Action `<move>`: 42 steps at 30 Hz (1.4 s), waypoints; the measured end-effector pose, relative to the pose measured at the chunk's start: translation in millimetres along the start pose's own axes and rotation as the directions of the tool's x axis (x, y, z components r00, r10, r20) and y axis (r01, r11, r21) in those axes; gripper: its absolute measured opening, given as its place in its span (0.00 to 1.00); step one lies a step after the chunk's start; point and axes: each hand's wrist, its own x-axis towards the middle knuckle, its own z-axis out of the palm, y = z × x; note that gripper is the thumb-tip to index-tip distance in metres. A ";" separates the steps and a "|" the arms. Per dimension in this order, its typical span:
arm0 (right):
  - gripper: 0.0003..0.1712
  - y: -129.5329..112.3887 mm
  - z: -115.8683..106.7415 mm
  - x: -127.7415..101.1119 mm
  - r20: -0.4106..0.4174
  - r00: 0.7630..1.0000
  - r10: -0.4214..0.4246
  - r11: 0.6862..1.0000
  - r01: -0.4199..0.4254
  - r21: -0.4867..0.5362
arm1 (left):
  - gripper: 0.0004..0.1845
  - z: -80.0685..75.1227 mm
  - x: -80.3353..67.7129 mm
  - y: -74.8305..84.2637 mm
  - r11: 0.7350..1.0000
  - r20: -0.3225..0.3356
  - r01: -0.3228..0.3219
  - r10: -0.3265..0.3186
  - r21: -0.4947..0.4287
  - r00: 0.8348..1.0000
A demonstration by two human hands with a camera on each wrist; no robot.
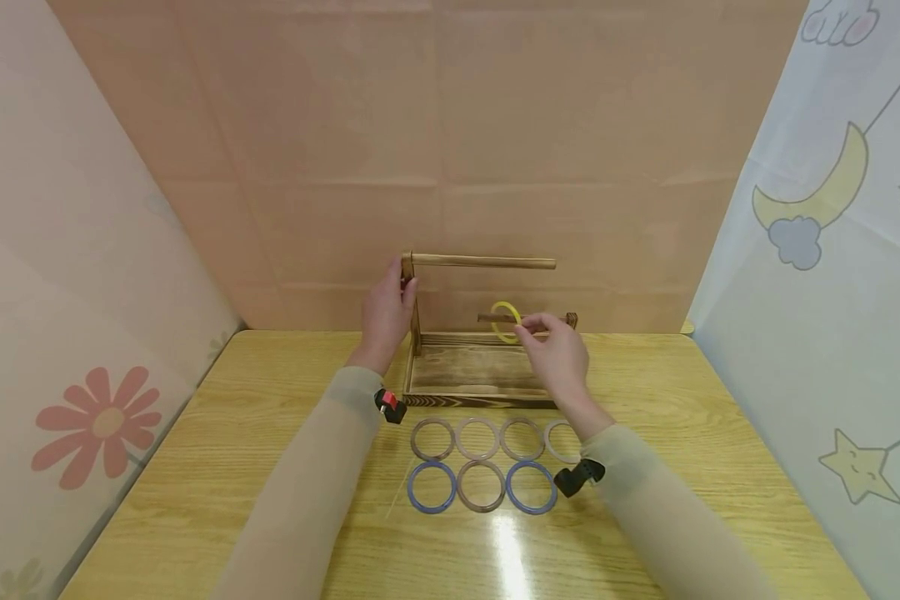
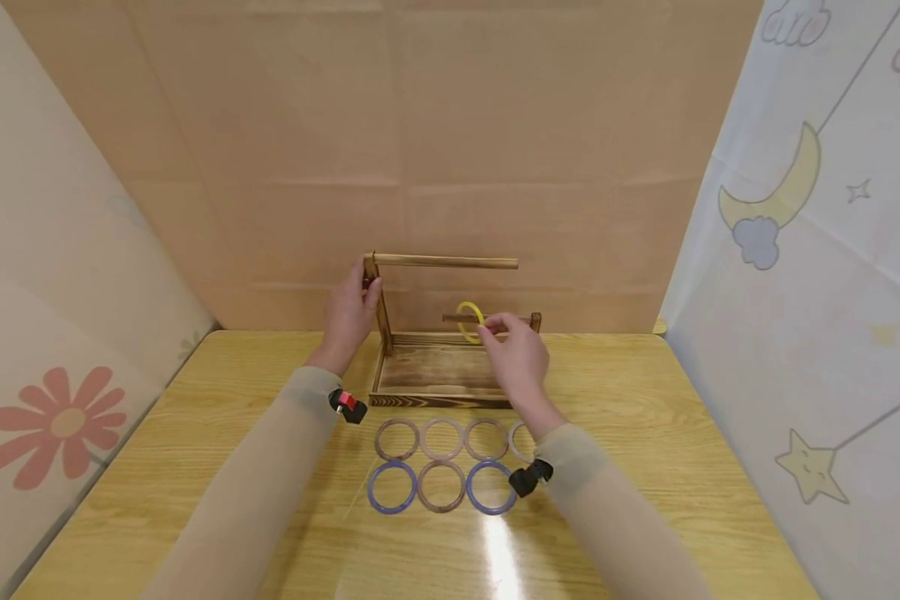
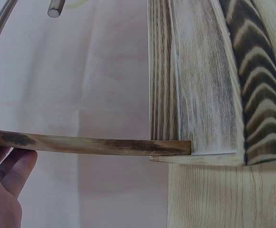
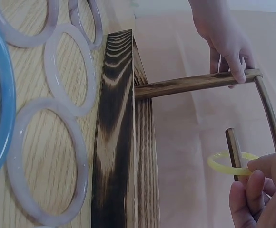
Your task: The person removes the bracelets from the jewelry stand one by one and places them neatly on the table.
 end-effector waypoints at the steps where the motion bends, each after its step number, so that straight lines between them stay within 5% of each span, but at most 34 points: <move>1: 0.13 -0.9 0.7 0.5 0.002 1.000 -0.002 1.000 0.002 -0.001 | 0.15 0.1 0.2 0.0 1.000 0.000 -0.001 0.001 -0.001 1.000; 20: 0.11 -11.1 17.6 -5.5 0.022 0.999 -0.043 0.999 0.042 0.035 | 0.14 1.3 0.3 1.0 1.000 0.012 -0.009 0.009 0.010 1.000; 42: 0.13 -13.5 11.3 -12.3 0.038 0.999 -0.037 0.999 0.036 0.039 | 0.15 2.8 0.8 0.9 1.000 0.013 -0.011 0.011 0.021 1.000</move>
